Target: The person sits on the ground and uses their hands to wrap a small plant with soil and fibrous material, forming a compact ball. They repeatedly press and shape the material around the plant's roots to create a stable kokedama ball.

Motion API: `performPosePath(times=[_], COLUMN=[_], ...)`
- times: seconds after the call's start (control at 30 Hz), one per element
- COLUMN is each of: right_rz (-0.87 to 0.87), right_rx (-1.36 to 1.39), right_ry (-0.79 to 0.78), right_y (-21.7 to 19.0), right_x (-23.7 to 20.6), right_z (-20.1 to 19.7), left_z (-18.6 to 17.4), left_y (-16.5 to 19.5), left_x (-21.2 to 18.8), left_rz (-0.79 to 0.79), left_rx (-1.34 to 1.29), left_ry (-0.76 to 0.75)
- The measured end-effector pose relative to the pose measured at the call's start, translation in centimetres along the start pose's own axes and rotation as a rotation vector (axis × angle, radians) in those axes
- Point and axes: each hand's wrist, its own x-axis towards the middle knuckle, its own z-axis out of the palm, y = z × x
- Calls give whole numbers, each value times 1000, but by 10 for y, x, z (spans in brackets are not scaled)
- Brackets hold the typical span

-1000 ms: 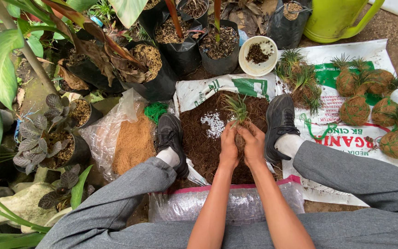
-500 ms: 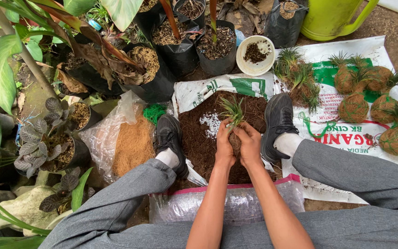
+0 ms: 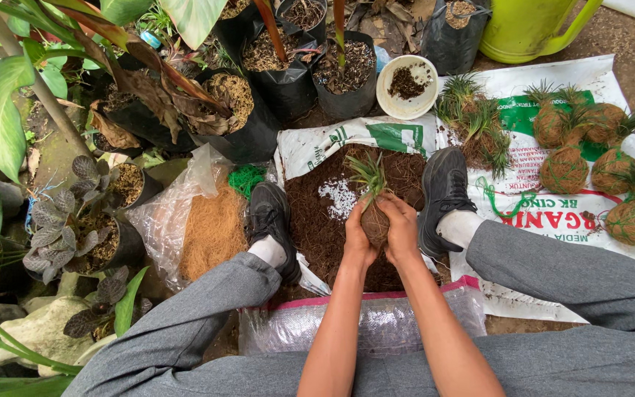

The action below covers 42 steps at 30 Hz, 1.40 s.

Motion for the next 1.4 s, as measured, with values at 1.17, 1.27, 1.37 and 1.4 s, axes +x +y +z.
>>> performPosePath(times=[1.17,1.27,1.37,1.4], right_rz=[-122,-135,-105,-63], right_rx=[-71,-48,-23,12], right_ry=[-5,16,9,3], right_y=[4,6,-4,-9], right_x=[4,4,-1,-3], right_z=[-8,-8,0,3], left_z=[34,32,29,29], left_y=[5,-1,1,3], left_x=[-24,-22,-19,-19], left_rz=[274,360,260,204], left_rx=[309,345,306,283], left_ry=[-21,-37,-15,-6])
